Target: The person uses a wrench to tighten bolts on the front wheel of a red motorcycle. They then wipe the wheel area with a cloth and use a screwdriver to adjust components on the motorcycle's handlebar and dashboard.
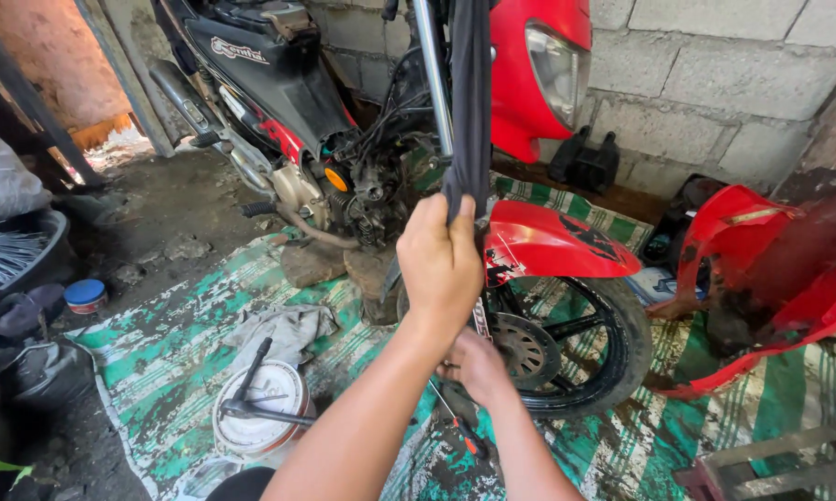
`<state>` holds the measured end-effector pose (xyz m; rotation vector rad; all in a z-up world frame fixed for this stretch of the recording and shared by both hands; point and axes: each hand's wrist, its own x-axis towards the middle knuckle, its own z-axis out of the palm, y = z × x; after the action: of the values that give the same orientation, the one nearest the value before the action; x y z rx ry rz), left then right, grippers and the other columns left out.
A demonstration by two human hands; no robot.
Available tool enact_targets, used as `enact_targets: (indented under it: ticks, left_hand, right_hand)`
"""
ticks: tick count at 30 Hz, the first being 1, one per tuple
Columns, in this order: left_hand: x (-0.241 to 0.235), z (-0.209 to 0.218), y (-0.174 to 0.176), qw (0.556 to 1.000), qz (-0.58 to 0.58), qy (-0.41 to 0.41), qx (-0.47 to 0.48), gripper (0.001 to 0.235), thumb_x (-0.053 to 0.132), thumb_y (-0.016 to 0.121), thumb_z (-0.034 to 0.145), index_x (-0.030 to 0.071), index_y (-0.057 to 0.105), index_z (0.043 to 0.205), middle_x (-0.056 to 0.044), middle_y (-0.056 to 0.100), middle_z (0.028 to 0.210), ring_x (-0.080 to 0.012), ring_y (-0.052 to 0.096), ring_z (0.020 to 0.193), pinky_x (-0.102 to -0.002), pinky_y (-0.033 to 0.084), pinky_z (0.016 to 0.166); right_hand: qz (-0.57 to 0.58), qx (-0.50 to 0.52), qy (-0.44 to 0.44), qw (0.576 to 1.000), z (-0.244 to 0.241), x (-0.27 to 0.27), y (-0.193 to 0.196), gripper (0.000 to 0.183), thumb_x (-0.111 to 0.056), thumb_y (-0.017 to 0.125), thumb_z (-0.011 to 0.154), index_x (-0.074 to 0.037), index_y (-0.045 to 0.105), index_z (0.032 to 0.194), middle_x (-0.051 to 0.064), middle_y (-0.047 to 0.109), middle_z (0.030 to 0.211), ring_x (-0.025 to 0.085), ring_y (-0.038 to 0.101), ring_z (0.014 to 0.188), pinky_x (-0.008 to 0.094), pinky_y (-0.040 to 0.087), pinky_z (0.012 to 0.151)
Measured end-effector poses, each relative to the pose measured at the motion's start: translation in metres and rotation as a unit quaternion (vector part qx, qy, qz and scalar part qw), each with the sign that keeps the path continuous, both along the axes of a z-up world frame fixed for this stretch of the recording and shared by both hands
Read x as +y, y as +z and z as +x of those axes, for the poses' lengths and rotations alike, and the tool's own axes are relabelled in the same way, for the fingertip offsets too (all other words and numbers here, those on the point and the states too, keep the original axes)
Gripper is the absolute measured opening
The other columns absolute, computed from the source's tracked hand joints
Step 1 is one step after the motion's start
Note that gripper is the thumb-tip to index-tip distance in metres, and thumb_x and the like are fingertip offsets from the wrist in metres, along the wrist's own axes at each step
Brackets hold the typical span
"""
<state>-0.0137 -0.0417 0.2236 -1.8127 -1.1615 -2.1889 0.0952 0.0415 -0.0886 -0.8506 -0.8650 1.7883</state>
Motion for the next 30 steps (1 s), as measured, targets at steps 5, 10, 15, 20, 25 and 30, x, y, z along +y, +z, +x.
enact_targets:
  ticks: [5, 10, 15, 20, 25, 30]
  left_hand:
    - [-0.022, -0.01, -0.014, 0.999, 0.035, -0.019, -0.01, 0.031, 0.025, 0.065, 0.113, 0.015, 0.064, 0.083, -0.004, 0.068, 0.081, -0.0353, 0.073, 0.082, -0.042, 0.057, 0.075]
    - [-0.078, -0.02, -0.022, 0.997, 0.055, -0.062, 0.003, 0.029, 0.018, 0.062, 0.113, 0.007, 0.068, 0.087, -0.014, 0.073, 0.088, -0.0454, 0.074, 0.086, -0.048, 0.057, 0.077]
    - [-0.134, -0.058, -0.085, 0.996, 0.019, -0.087, 0.008, 0.024, 0.014, 0.062, 0.11, 0.005, 0.076, 0.094, -0.014, 0.081, 0.101, -0.0425, 0.079, 0.095, -0.046, 0.059, 0.083]
    - [-0.188, -0.123, -0.217, 0.977, -0.201, -0.068, 0.002, 0.022, 0.031, 0.078, 0.098, 0.015, 0.09, 0.089, -0.007, 0.086, 0.107, -0.0349, 0.081, 0.108, -0.047, 0.06, 0.099]
    - [-0.166, -0.18, -0.203, 0.835, -0.548, -0.045, 0.012, 0.033, 0.028, 0.072, 0.105, -0.003, 0.077, 0.093, -0.031, 0.079, 0.094, -0.0556, 0.073, 0.106, -0.064, 0.051, 0.092]
    - [-0.078, -0.176, -0.211, 0.741, -0.625, -0.049, 0.243, 0.024, 0.031, 0.077, 0.098, 0.011, 0.088, 0.092, -0.018, 0.086, 0.091, -0.0499, 0.078, 0.107, -0.063, 0.059, 0.092]
  right_hand:
    - [0.165, 0.215, -0.018, 0.962, 0.007, 0.057, 0.11, 0.043, -0.052, 0.049, 0.118, -0.019, 0.075, 0.128, 0.009, 0.077, 0.137, 0.029, 0.073, 0.125, 0.049, 0.058, 0.109]
    - [0.222, 0.242, 0.032, 0.944, -0.009, 0.036, 0.275, 0.074, -0.068, 0.055, 0.105, -0.009, 0.067, 0.148, 0.024, 0.073, 0.145, 0.042, 0.072, 0.131, 0.058, 0.064, 0.104]
    - [0.179, 0.219, 0.04, 0.958, -0.022, 0.018, 0.283, 0.072, -0.066, 0.053, 0.106, -0.005, 0.071, 0.138, 0.026, 0.077, 0.135, 0.044, 0.079, 0.118, 0.058, 0.073, 0.088]
    - [0.109, 0.27, -0.086, 0.953, -0.041, -0.024, 0.199, 0.052, -0.058, 0.068, 0.103, -0.018, 0.082, 0.132, 0.013, 0.084, 0.129, 0.034, 0.08, 0.119, 0.05, 0.065, 0.106]
    - [0.007, -0.048, -0.171, 0.984, -0.051, -0.074, 0.013, 0.028, -0.023, 0.077, 0.104, 0.0, 0.082, 0.12, 0.018, 0.085, 0.111, 0.027, 0.08, 0.106, 0.042, 0.066, 0.092]
    - [0.045, -0.645, -0.006, 0.763, -0.038, -0.1, -0.067, 0.072, -0.065, 0.077, 0.098, 0.002, 0.083, 0.122, 0.026, 0.082, 0.122, 0.041, 0.074, 0.128, 0.052, 0.058, 0.11]
